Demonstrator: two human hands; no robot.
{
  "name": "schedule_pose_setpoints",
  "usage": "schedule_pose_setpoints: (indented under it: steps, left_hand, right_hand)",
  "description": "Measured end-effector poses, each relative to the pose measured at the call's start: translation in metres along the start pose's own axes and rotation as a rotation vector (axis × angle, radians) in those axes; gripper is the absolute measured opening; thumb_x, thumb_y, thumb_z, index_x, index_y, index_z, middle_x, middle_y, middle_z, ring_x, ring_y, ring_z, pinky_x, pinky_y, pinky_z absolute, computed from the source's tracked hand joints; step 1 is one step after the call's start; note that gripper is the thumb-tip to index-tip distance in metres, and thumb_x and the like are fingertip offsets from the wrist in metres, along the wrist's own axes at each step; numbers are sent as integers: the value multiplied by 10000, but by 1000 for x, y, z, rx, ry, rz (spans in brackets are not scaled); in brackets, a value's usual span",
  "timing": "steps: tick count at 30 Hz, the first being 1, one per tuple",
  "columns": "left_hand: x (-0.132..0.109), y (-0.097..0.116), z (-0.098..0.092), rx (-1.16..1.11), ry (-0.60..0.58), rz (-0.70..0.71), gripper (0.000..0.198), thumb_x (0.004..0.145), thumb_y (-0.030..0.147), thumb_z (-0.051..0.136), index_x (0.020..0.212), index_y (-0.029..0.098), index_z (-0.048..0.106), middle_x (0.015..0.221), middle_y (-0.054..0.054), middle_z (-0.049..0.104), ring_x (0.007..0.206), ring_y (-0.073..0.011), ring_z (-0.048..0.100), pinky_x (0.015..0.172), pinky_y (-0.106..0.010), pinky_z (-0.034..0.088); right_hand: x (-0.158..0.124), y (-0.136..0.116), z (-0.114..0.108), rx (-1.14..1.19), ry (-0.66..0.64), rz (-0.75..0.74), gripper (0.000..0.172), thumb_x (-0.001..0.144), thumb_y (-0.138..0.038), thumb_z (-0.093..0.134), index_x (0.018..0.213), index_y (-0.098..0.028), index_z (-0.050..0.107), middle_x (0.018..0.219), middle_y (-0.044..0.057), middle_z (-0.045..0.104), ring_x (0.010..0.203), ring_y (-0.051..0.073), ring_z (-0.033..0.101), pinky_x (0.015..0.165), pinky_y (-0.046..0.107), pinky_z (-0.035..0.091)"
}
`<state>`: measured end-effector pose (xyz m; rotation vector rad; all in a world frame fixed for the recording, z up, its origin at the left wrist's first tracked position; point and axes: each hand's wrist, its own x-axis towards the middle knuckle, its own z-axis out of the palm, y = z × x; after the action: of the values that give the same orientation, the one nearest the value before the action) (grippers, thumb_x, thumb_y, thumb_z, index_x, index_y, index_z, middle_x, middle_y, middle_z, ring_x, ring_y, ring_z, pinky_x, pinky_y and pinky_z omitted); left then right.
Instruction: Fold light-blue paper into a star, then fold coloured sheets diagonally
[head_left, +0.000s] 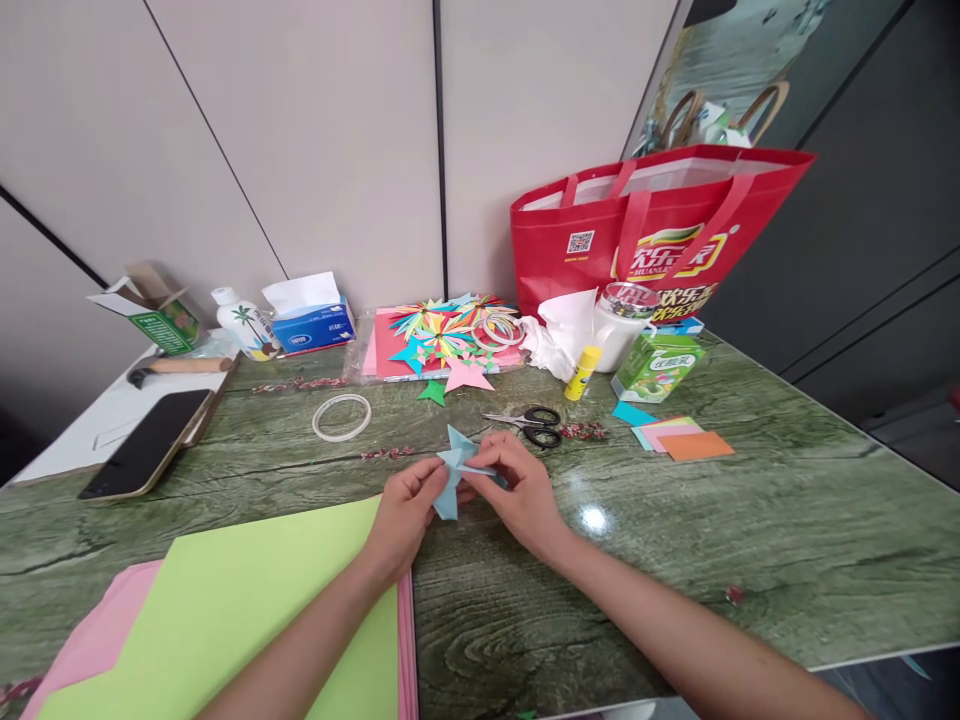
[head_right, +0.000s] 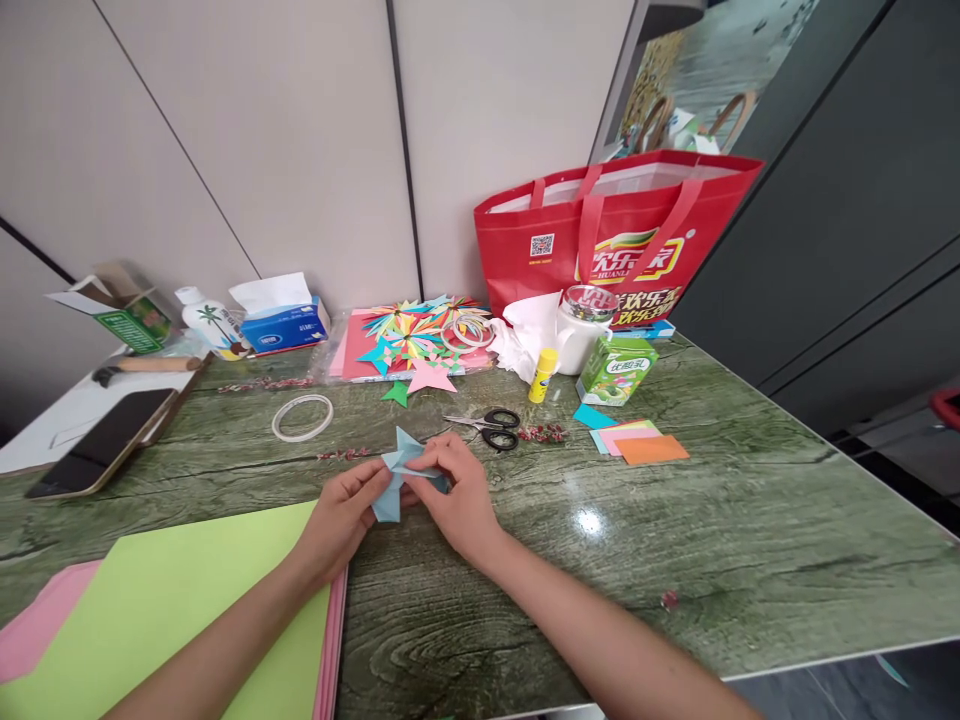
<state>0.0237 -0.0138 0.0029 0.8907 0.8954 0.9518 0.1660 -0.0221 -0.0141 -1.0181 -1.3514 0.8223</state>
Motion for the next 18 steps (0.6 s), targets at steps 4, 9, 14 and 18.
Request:
schedule_pose_setpoints:
  steps: [4, 9, 14, 18]
  left_hand:
    - [-1, 2, 0, 15, -26, 30, 341, 637, 383, 712, 879, 149, 667, 883, -64, 694, 816, -208, 632, 681, -289, 504]
    - [4, 0, -7, -26, 43, 52, 327, 623, 372, 724, 853, 147, 668, 836, -61, 696, 757, -197, 633, 664, -302, 505]
    - [5, -5, -8, 15, 129, 15, 297, 590, 344, 746, 793, 135, 688, 714, -44, 691, 643, -173, 624, 634, -294, 494]
    - [3, -5, -8, 91, 18, 66, 319, 661, 329, 702, 919, 144, 676, 797, -46, 697, 691, -155, 606, 670, -259, 464]
  right_hand:
    - [-1, -2, -1, -120, -51, -136, 102, 747, -205, 611, 800, -252, 683, 817, 40, 537, 771, 176, 533, 687, 314, 439]
    - [-2, -5, -1, -73, -97, -94, 143, 780, -220, 575, 866, -259, 683, 873, 50, 606, 820, 192, 570, 729, 332, 457]
    - [1, 0, 1, 201, -85, 307, 144, 700, -323, 672, 740, -211, 591, 666, -10, 605, 609, 153, 573, 588, 290, 480]
    - [5, 6, 1, 358, -71, 475, 294, 619, -367, 730, 691, -196, 501, 609, -39, 559, 560, 129, 554, 518, 270, 495]
